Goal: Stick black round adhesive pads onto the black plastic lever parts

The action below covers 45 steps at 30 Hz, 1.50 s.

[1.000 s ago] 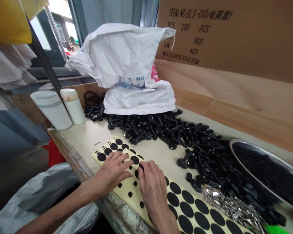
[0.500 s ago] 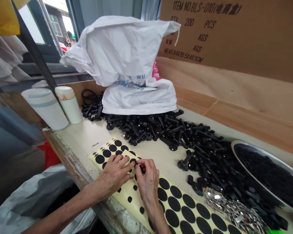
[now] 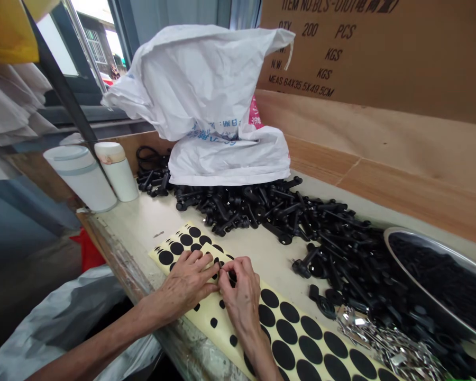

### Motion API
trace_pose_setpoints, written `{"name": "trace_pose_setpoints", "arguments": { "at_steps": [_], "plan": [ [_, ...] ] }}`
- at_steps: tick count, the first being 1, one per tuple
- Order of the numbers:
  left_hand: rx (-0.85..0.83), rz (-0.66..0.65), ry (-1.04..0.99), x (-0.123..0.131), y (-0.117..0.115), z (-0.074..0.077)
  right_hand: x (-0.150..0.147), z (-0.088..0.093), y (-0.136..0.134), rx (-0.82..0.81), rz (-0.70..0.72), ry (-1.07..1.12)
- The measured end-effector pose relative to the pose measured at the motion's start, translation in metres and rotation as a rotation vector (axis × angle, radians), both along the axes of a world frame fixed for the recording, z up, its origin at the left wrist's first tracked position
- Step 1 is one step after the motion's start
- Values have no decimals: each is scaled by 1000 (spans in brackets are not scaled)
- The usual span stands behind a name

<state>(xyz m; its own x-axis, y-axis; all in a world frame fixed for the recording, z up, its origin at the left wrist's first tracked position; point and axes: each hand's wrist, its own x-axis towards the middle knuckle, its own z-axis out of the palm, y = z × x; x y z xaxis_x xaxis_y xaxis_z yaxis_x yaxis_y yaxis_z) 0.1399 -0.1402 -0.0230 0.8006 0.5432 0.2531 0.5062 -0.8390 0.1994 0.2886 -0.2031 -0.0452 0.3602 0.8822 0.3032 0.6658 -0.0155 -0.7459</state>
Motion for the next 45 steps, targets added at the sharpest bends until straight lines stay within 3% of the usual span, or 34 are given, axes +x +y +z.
{"name": "trace_pose_setpoints", "arguments": {
  "at_steps": [9, 13, 17, 19, 22, 25, 28, 31, 34, 36, 39, 41, 45],
  "plan": [
    [-391, 74, -286, -7, 4, 17, 11, 23, -8, 27, 114, 205],
    [-670, 202, -530, 5, 0, 25, 12, 23, -20, 73, 25, 234],
    [-1052, 207, -674, 19, -13, 38, 21, 25, -40, 126, -144, 343],
    [-1219, 186, -695, 25, -21, 44, 27, 33, -51, 88, -145, 433],
    [-1302, 158, -702, 36, -32, 48, 33, 45, -63, 23, -65, 503],
    [-1320, 125, -676, 46, -40, 45, 36, 48, -69, 52, -95, 498],
    [-1232, 75, -608, 53, -43, 39, 36, 42, -74, 119, -165, 372],
    [-827, 56, -502, 58, -33, 32, 31, 33, -80, 347, -277, 29],
    [-314, 245, -365, 65, -3, 26, 28, 29, -85, 628, -348, -264],
    [-140, 355, -306, 72, 23, 21, 31, 30, -86, 661, -381, -292],
    [-93, 366, -281, 80, 55, 15, 39, 32, -84, 591, -423, -196],
    [-94, 341, -283, 84, 63, 13, 45, 31, -83, 555, -451, -127],
    [-179, 205, -331, 84, 43, 21, 54, 27, -82, 441, -428, 98]
  ]
}}
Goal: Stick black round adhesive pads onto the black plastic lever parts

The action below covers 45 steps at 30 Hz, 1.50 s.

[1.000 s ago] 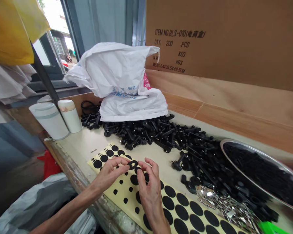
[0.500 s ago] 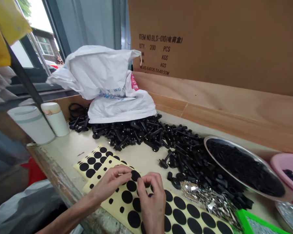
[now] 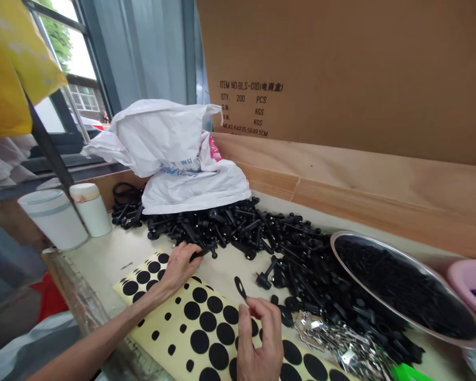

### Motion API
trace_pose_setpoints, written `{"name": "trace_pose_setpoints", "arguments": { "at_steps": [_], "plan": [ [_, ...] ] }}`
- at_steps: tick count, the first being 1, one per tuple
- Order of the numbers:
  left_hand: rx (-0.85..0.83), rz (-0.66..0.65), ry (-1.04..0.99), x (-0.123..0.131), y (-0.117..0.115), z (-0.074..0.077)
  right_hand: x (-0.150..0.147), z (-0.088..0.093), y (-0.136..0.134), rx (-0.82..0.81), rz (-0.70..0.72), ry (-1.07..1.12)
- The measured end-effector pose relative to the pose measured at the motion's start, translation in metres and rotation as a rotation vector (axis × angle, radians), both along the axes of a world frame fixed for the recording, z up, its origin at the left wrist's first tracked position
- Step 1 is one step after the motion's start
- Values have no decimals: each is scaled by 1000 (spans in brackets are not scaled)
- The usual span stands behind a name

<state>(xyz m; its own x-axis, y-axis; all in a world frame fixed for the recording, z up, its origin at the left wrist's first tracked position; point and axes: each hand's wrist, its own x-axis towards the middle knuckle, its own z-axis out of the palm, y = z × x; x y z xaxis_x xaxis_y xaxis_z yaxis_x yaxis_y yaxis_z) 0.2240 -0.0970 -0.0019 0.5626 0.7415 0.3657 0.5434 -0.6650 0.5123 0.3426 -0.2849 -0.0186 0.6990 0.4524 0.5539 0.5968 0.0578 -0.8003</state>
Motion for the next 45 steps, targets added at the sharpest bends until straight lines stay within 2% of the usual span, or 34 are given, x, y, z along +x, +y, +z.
{"name": "trace_pose_setpoints", "arguments": {
  "at_steps": [2, 3, 5, 7, 8, 10, 13, 17, 19, 21, 24, 27, 29, 32, 36, 45],
  "plan": [
    [-85, -165, -64, -3, -21, 9, 3, -2, 1, -29, 136, 138],
    [-189, -275, -127, -4, -32, 13, 3, -2, 1, -38, 236, 202],
    [-528, -482, -318, -6, -54, 16, 3, -1, 2, -40, 445, 305],
    [-940, -581, -555, -6, -72, 12, 0, 1, 3, -38, 567, 351],
    [-1110, -576, -663, -5, -79, 7, -2, 2, 3, -46, 572, 346],
    [-1358, -514, -869, -2, -91, -5, -8, 2, 3, -87, 493, 279],
    [-1545, -401, -1071, 2, -105, -16, -18, -3, 3, -158, 351, 114],
    [-1588, -324, -1088, 4, -115, -9, -25, -14, 4, -146, 385, -111],
    [-1570, -248, -1063, 2, -114, -2, -22, -14, 2, -121, 384, -90],
    [-1542, -164, -1014, -2, -110, 1, -14, -9, -1, -75, 290, 86],
    [-1520, -96, -928, -8, -102, 0, -1, 0, -5, 32, 156, 478],
    [-1544, -142, -950, -13, -96, -8, 2, 5, -7, 42, 237, 823],
    [-1554, -178, -994, -15, -95, -13, -3, 5, -6, 12, 339, 941],
    [-1563, -187, -1029, -16, -96, -19, -12, 1, -4, -55, 426, 974],
    [-1594, -198, -1067, -15, -95, -21, -19, -3, -3, -126, 458, 1010],
    [-1619, -153, -1143, -13, -94, -20, -30, -6, 0, -183, 409, 949]
  ]
}}
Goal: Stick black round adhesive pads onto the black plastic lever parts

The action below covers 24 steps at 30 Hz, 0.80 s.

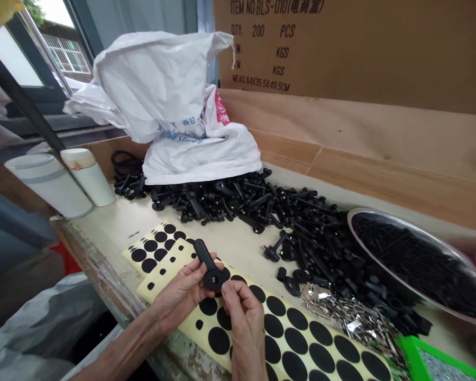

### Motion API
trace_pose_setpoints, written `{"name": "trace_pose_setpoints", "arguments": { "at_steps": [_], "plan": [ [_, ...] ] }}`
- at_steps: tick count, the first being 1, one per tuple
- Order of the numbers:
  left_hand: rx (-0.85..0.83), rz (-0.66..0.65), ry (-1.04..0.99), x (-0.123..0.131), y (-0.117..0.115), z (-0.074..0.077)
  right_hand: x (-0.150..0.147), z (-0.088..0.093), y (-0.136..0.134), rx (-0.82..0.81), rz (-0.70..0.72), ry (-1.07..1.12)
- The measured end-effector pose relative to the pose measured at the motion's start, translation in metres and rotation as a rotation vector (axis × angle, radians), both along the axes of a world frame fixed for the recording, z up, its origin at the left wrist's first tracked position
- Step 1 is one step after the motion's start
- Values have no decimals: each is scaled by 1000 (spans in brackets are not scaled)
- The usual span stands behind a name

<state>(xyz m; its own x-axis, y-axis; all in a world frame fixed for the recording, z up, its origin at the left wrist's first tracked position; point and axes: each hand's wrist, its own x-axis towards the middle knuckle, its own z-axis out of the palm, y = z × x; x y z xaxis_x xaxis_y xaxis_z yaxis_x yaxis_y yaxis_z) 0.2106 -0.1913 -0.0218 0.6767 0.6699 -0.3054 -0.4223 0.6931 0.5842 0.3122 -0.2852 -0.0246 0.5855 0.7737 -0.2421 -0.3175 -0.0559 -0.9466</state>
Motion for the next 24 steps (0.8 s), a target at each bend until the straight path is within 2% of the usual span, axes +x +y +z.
{"name": "trace_pose_setpoints", "arguments": {
  "at_steps": [11, 18, 24],
  "plan": [
    [-2, 3, -11, -1, -1, -2, 1, 0, 1, -30, 48, -102],
    [0, -11, -10, -2, -2, -1, -2, 8, 2, -57, -2, -100],
    [21, -22, -30, -2, -1, -2, 0, 6, 2, -79, 3, -100]
  ]
}}
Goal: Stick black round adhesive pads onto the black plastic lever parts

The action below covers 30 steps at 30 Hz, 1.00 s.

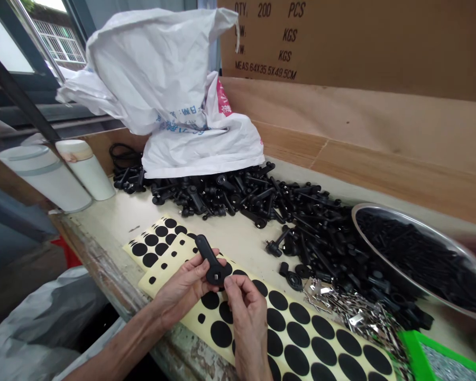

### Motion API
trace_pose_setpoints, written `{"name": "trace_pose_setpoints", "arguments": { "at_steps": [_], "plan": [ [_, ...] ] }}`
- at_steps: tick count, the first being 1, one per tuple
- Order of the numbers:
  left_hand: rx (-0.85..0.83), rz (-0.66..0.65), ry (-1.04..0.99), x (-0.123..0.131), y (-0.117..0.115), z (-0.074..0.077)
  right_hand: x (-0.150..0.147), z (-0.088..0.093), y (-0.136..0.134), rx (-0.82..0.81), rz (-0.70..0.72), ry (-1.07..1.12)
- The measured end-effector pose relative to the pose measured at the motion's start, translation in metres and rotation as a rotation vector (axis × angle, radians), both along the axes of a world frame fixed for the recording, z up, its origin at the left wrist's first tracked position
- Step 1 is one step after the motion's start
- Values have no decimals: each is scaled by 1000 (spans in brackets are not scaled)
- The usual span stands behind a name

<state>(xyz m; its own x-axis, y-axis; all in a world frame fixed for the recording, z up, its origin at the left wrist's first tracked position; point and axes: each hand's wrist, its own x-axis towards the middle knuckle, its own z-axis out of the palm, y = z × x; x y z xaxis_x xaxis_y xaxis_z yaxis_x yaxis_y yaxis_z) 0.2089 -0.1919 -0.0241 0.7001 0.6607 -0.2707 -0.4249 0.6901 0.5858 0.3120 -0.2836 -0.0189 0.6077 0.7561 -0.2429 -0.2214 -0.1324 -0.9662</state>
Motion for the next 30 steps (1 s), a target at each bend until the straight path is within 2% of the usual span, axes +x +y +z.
{"name": "trace_pose_setpoints", "arguments": {
  "at_steps": [7, 21, 30],
  "plan": [
    [4, 1, 0, 1, -1, 1, 1, 1, 1, 13, -12, -82],
    [7, -4, 14, 1, 1, 0, 0, 3, 1, 27, -25, -99],
    [27, -3, 17, -1, -2, 3, 2, -4, 0, 28, 0, -165]
  ]
}}
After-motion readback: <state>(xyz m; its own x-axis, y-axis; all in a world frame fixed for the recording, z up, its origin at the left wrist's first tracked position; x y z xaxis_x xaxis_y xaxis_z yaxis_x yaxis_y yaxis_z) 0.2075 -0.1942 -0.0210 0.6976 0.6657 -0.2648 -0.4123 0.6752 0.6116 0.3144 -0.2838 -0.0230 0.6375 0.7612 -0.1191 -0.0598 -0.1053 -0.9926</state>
